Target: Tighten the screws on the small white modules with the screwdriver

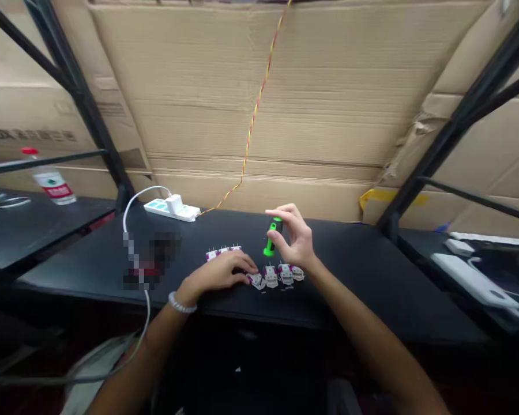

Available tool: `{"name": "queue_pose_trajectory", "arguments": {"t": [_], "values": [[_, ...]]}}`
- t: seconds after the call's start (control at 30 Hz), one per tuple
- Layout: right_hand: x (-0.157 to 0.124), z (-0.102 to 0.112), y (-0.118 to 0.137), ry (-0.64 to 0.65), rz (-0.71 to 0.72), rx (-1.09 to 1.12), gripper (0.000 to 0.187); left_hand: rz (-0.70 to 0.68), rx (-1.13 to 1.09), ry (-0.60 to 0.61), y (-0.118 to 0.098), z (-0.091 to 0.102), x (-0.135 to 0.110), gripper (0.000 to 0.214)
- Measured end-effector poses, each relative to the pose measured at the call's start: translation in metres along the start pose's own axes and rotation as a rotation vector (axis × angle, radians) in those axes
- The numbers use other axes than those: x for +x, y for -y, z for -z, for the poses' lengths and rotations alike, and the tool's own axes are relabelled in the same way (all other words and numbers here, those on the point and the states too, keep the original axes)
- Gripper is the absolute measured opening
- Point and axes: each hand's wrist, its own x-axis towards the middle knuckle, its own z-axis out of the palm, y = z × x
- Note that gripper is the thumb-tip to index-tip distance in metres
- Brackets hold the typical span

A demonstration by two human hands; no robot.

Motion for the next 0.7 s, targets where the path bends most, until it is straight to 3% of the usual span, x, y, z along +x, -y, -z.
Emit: {"name": "queue_pose_trajectory", "arguments": {"t": [0.17, 0.33, 0.53, 0.7], "values": [[0.000, 0.002, 0.000, 0.128, -0.032, 0.148, 0.050, 0.000, -0.004, 0.008, -0.002, 0.001, 0.000, 0.020], [0.001, 0.003, -0.002, 0.027, -0.020, 0.010, 0.039, 0.014, -0.002, 0.006, -0.004, 0.002, 0.000, 0.020], [0.006, 0.009, 0.012, 0.159, -0.082, 0.133, 0.045, 0.014, -0.010, 0.023, -0.003, 0.001, 0.000, 0.021], [-0.006, 0.004, 0.035, -0.040, -0.130, -0.178, 0.039, 0.014, -0.004, 0.002, -0.003, 0.000, 0.000, 0.020]]}}
